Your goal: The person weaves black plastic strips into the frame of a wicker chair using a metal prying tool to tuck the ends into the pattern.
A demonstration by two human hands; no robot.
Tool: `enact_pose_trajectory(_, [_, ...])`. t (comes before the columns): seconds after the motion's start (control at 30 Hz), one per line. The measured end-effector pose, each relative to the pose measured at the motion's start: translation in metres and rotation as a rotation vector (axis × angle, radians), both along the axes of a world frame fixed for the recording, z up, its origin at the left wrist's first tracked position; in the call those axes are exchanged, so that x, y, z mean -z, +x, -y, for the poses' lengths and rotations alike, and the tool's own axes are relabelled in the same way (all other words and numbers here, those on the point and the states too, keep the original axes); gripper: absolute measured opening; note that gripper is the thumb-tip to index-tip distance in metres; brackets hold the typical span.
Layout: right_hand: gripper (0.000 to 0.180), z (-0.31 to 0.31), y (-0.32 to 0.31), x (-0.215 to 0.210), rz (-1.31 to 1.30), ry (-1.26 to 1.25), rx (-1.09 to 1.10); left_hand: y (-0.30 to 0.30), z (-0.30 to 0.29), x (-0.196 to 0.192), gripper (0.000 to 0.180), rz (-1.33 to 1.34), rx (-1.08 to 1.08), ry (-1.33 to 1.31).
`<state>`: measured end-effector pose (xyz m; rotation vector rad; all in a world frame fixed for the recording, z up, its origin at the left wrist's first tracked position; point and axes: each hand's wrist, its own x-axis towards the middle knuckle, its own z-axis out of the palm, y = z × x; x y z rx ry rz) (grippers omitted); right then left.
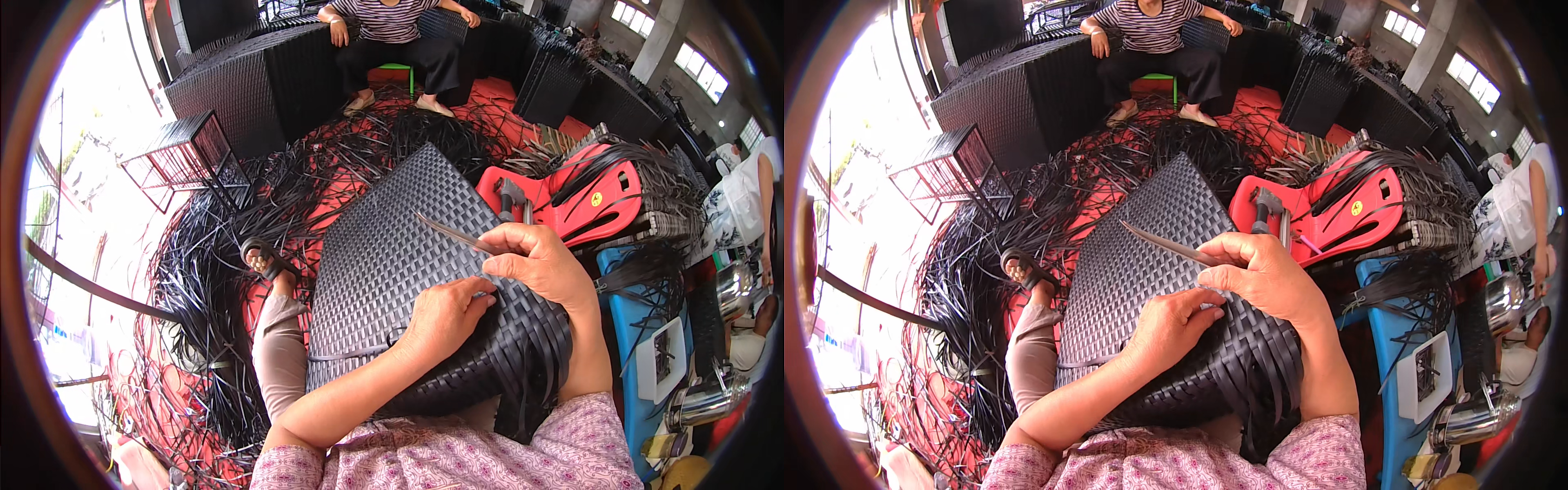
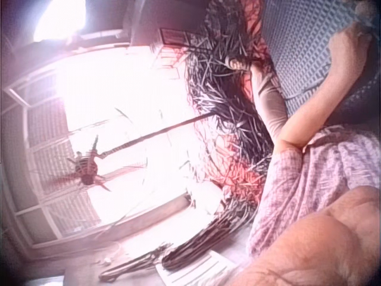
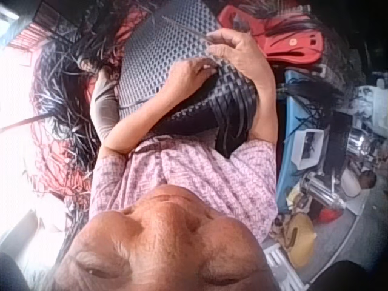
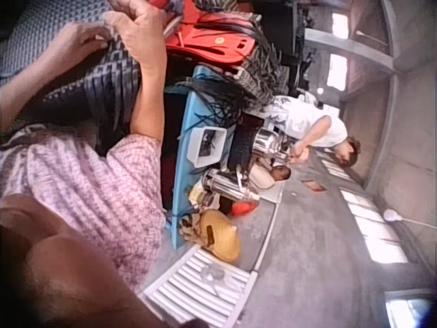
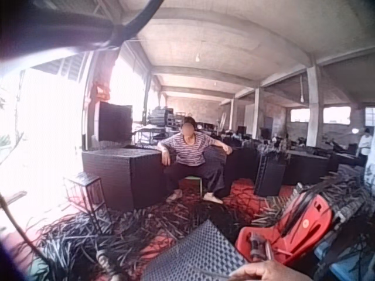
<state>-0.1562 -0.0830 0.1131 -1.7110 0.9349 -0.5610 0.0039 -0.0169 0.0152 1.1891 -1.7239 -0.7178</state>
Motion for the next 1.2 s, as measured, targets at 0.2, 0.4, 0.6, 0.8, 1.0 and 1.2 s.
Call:
enact_pose_trajectory(0.2, [0.03, 0.001, 0.0, 0.001, -0.011, -0.066, -0.011, 0.003, -0.005, -0.004, 0.02, 0.152, 0.008, -0.069])
enact_pose_trajectory(0.4, [0.03, 0.001, -0.002, 0.0, -0.04, -0.06, -0.032, 0.004, 0.0, 0.0, 0.019, 0.046, 0.05, -0.07])
enact_pose_trajectory(0.6, [0.03, 0.002, -0.004, 0.001, -0.053, -0.061, -0.034, 0.006, 0.003, -0.006, 0.023, 0.009, 0.078, 0.12])
enact_pose_trajectory(0.8, [0.03, -0.002, -0.002, -0.003, -0.031, -0.033, -0.009, 0.012, 0.015, -0.005, 0.018, -0.118, 0.213, 0.283])
enact_pose_trajectory(1.0, [0.031, 0.0, -0.002, -0.001, 0.004, -0.041, -0.023, 0.014, 0.029, -0.001, 0.014, -0.028, 0.337, 0.232])
enact_pose_trajectory(1.2, [0.031, 0.005, -0.009, 0.013, -0.043, -0.122, -0.002, 0.017, 0.018, 0.003, 0.018, -0.072, 0.314, 0.153])
